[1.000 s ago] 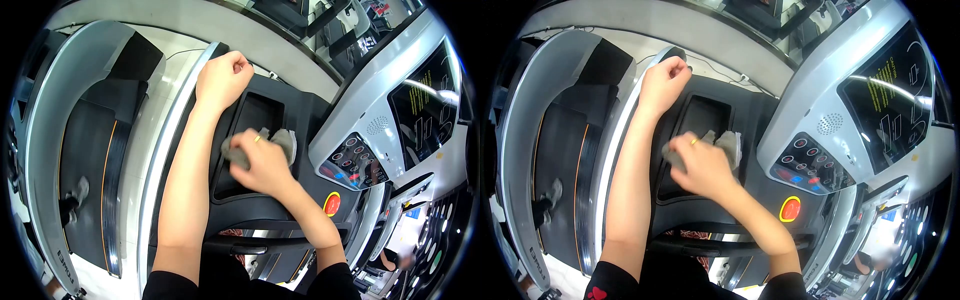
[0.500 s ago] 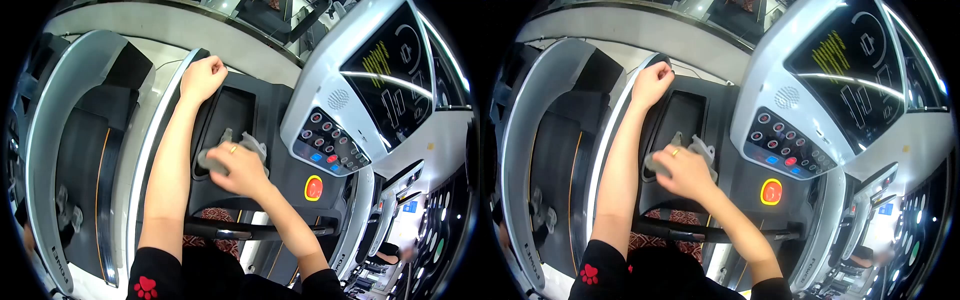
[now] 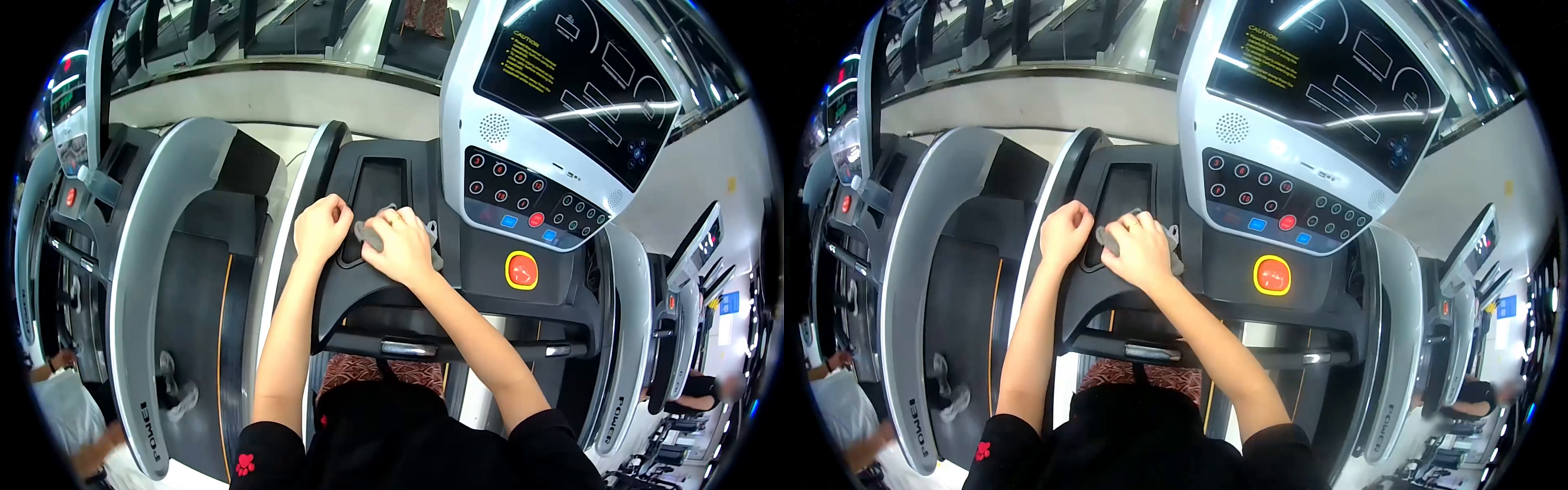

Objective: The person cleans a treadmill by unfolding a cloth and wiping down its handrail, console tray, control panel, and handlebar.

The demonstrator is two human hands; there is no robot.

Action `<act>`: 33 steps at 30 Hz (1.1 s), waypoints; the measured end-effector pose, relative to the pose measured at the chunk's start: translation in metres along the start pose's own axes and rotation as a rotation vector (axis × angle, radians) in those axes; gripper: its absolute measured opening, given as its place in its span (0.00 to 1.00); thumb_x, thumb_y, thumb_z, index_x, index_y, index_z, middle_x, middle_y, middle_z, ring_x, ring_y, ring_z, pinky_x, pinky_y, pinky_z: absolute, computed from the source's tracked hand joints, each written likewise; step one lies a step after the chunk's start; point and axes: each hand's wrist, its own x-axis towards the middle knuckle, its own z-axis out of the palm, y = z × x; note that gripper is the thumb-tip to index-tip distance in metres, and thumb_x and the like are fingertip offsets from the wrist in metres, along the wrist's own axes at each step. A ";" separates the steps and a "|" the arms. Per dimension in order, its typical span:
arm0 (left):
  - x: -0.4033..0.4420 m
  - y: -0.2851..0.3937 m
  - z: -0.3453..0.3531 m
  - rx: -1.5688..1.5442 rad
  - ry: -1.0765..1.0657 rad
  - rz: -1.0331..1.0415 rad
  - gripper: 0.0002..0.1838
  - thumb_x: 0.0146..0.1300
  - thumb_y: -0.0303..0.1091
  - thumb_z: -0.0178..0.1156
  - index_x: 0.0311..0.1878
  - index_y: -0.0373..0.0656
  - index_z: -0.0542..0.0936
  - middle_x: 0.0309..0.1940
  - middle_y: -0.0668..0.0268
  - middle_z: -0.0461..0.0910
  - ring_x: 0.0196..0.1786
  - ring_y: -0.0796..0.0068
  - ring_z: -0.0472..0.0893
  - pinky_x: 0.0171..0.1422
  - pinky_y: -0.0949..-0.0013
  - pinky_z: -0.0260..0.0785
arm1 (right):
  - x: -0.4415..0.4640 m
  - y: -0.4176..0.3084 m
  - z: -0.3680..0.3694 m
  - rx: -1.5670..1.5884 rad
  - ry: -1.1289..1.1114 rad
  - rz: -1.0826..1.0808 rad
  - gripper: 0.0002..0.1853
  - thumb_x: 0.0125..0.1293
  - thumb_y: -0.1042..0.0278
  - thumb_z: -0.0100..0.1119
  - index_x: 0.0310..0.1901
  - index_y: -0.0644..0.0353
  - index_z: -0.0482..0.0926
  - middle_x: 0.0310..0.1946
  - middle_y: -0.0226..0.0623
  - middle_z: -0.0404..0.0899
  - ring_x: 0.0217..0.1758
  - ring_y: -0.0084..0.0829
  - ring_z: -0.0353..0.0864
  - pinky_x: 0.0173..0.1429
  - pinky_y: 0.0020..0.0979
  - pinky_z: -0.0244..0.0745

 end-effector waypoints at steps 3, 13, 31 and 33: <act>0.002 0.000 0.004 0.045 0.011 -0.003 0.08 0.53 0.37 0.58 0.26 0.43 0.77 0.20 0.64 0.78 0.26 0.60 0.78 0.31 0.63 0.69 | -0.010 -0.009 -0.001 0.018 -0.022 -0.219 0.17 0.44 0.63 0.62 0.38 0.55 0.76 0.40 0.33 0.75 0.47 0.37 0.73 0.50 0.39 0.68; 0.016 -0.002 -0.003 -0.073 -0.097 -0.106 0.09 0.53 0.39 0.56 0.29 0.43 0.79 0.22 0.63 0.79 0.28 0.62 0.80 0.34 0.64 0.70 | -0.025 -0.027 0.010 0.035 0.226 0.212 0.14 0.45 0.63 0.62 0.34 0.56 0.76 0.33 0.35 0.74 0.40 0.40 0.72 0.44 0.39 0.67; 0.005 -0.001 -0.005 -0.063 -0.119 -0.004 0.07 0.52 0.37 0.57 0.27 0.44 0.79 0.24 0.64 0.80 0.29 0.61 0.80 0.34 0.63 0.70 | -0.029 0.012 -0.028 -0.191 0.035 0.207 0.15 0.47 0.65 0.64 0.39 0.57 0.75 0.34 0.38 0.75 0.40 0.41 0.74 0.43 0.40 0.70; 0.004 -0.001 -0.006 -0.066 -0.142 -0.025 0.08 0.53 0.37 0.57 0.29 0.43 0.79 0.24 0.63 0.80 0.29 0.62 0.80 0.35 0.64 0.69 | -0.024 0.023 -0.034 -0.192 0.021 0.213 0.13 0.47 0.67 0.64 0.36 0.55 0.77 0.34 0.37 0.76 0.42 0.39 0.76 0.43 0.39 0.71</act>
